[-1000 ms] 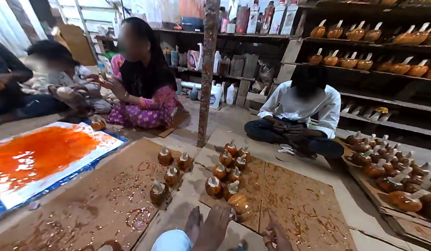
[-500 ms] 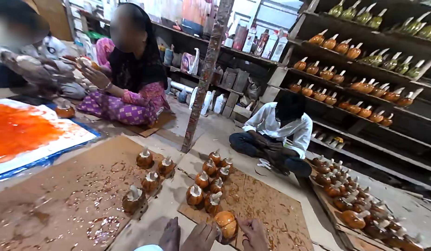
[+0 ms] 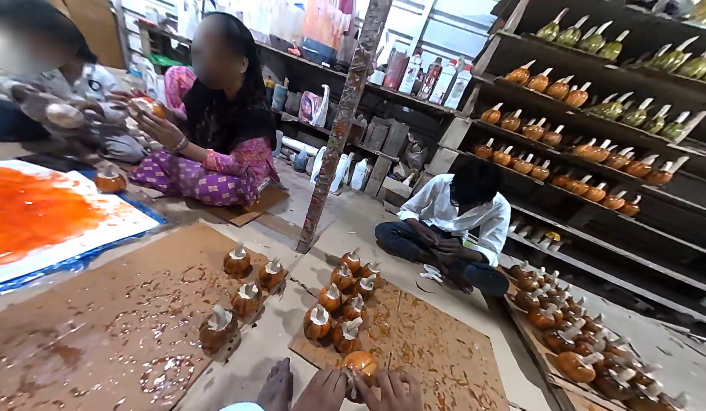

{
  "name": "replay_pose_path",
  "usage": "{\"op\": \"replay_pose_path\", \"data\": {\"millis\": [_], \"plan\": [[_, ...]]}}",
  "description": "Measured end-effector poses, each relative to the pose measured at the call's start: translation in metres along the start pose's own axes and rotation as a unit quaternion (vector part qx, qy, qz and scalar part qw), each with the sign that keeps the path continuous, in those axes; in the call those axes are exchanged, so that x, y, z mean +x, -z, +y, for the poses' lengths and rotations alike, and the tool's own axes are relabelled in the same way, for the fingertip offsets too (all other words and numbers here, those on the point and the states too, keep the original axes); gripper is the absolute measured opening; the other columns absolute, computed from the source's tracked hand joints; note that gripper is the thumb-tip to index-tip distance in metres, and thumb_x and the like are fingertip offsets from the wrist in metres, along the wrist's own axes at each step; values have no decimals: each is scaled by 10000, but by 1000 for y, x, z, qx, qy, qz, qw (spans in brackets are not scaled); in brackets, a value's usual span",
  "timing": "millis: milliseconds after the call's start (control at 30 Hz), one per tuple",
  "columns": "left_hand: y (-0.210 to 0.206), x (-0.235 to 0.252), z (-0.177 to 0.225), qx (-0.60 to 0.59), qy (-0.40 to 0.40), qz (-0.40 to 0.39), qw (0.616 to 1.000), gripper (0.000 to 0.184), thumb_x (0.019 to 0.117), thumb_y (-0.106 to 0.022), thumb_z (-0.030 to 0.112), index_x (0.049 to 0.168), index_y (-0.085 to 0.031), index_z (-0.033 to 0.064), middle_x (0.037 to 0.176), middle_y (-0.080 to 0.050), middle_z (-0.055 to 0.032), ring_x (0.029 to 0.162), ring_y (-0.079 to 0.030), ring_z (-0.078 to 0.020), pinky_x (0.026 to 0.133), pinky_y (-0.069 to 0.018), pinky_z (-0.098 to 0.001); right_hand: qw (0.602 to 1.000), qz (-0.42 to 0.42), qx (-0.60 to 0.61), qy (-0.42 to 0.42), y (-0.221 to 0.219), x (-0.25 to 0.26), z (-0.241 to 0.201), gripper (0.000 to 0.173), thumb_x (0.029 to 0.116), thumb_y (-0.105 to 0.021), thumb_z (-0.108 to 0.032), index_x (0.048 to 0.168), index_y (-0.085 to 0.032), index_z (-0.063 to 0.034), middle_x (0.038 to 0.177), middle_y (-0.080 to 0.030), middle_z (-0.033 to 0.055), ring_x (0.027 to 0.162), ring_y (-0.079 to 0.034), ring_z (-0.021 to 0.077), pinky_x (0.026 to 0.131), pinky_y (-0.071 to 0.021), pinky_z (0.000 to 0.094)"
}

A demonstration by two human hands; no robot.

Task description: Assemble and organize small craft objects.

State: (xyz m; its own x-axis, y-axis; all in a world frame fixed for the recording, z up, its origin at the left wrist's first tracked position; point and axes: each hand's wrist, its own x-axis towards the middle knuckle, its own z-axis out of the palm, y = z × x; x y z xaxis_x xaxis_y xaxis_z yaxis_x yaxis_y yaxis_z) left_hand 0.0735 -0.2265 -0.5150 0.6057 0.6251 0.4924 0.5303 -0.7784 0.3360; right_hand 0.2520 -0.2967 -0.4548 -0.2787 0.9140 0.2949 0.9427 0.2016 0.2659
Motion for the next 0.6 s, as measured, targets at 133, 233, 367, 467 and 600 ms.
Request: {"op": "replay_pose_path", "data": {"millis": [133, 233, 367, 467, 600], "plan": [[-4, 0, -1, 3, -5, 50, 999, 140, 963, -589, 18, 1059, -690, 2, 984, -715, -140, 976, -715, -292, 899, -586, -396, 998, 46, 23, -47, -3, -6, 8, 678, 839, -678, -36, 1373, -630, -451, 1011, -706, 96, 948, -667, 334, 846, -473, 594], [-10, -2, -3, 42, -32, 121, 991, 154, 980, -617, 117, 1070, -707, 31, 968, -721, -91, 937, -714, -236, 881, -587, -337, 987, 14, 91, -131, 2, -6, 11, 733, 800, -690, -35, 1419, -605, -419, 998, -689, 147, 950, -661, 389, 797, -481, 614], [-16, -2, -6, 55, -33, 140, 988, 188, 978, -637, 177, 1080, -709, 37, 931, -712, -76, 902, -713, -221, 866, -587, -321, 918, -127, 279, -252, 3, -4, 19, 763, 862, -612, -22, 1548, -469, -322, 1142, -645, 198, 1020, -634, 384, 819, -483, 631], [-16, 1, -6, 40, -12, 144, 989, 197, 971, -644, 186, 1070, -713, 31, 914, -718, -87, 895, -722, -235, 861, -596, -335, 882, -133, 360, -273, -14, -7, 24, 795, 871, -579, -10, 1594, -385, -277, 1171, -615, 206, 984, -630, 341, 813, -531, 555], [-11, 3, -5, 1, 32, 119, 992, 228, 964, -655, 175, 1099, -716, 2, 945, -729, -129, 922, -733, -281, 880, -599, -382, 916, -93, 313, -233, -6, -4, 5, 762, 853, -606, -1, 1572, -436, -188, 1145, -622, 219, 1038, -618, 389, 847, -504, 595]]}}
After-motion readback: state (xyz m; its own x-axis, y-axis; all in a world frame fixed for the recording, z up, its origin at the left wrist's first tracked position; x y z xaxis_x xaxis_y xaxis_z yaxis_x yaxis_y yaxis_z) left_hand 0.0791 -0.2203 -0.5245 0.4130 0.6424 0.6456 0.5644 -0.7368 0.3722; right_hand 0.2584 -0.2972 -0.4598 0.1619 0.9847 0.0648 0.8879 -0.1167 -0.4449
